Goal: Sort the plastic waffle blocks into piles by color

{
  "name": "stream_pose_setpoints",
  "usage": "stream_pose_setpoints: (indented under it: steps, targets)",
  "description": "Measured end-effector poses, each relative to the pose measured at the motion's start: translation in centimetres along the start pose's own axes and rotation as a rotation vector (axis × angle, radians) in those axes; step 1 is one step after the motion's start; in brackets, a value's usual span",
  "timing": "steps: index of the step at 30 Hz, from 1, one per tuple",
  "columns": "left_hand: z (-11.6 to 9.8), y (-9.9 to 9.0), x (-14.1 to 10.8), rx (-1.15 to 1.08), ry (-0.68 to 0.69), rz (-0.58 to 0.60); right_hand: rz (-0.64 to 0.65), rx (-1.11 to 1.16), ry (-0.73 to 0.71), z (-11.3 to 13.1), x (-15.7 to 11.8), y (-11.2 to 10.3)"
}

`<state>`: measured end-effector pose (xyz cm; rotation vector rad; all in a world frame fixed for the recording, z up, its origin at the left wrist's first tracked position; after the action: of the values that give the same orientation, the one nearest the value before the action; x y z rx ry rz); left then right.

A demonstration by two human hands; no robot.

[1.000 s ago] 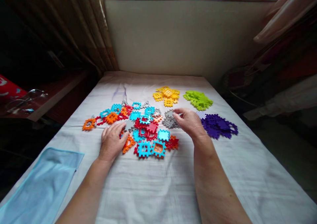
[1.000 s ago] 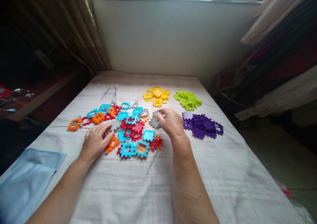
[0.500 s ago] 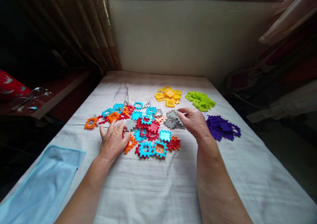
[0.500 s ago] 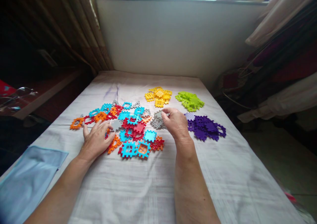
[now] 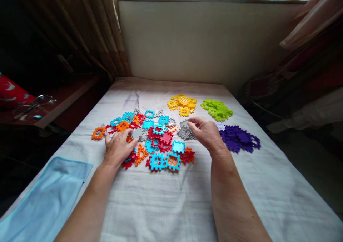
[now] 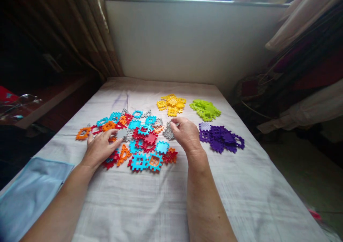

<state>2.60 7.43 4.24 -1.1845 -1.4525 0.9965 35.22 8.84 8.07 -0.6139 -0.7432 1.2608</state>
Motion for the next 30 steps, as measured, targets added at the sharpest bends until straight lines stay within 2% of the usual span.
stream_pose_setpoints:
  steps: [3,6,9,13,16,22,24,27,30]
  targets:
    - [-0.3,-1.2,0.0,-0.101,0.017,-0.083,0.042,0.045,-0.011,1.0,-0.2,0.6]
    - [-3.4,-1.9,-0.7,-0.246,0.18,-0.131,0.161,0.19,-0.061,3.1,-1.0,2.6]
    - [-6.4,-1.8,-1.9,-0.304,0.315,-0.187,0.293,0.308,-0.103,5.2,-2.1,5.1]
    - [-7.6,-1.3,-3.0,-0.326,0.356,-0.268,0.35,0.329,-0.101,5.9,-2.4,6.7]
    - [-7.1,-0.7,-2.7,-0.307,0.355,-0.227,0.27,0.293,-0.064,3.9,-1.4,5.8]
    - [-4.4,0.1,-1.4,-0.13,0.211,-0.096,-0.069,0.23,0.129,-4.2,1.3,1.7]
    - [-3.6,0.5,-1.2,-0.067,0.17,-0.067,-0.137,0.214,0.177,-6.3,1.6,0.7]
    - [-3.0,1.1,-1.2,-0.002,0.155,-0.025,-0.142,0.133,0.255,-8.0,1.5,0.1]
    - [-2.9,1.5,-1.1,-0.001,0.165,-0.005,-0.109,0.002,0.299,-8.1,1.2,-0.2]
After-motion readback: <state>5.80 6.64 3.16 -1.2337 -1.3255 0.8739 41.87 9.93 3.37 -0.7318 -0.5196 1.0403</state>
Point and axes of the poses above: each hand's wrist, its own x-axis towards the middle knuckle, its own y-axis out of the palm, z = x × y, the point moved 7 cm from there along x, towards the middle knuckle, and after that the axes turned 3 degrees about x, right-handed, at the moved point
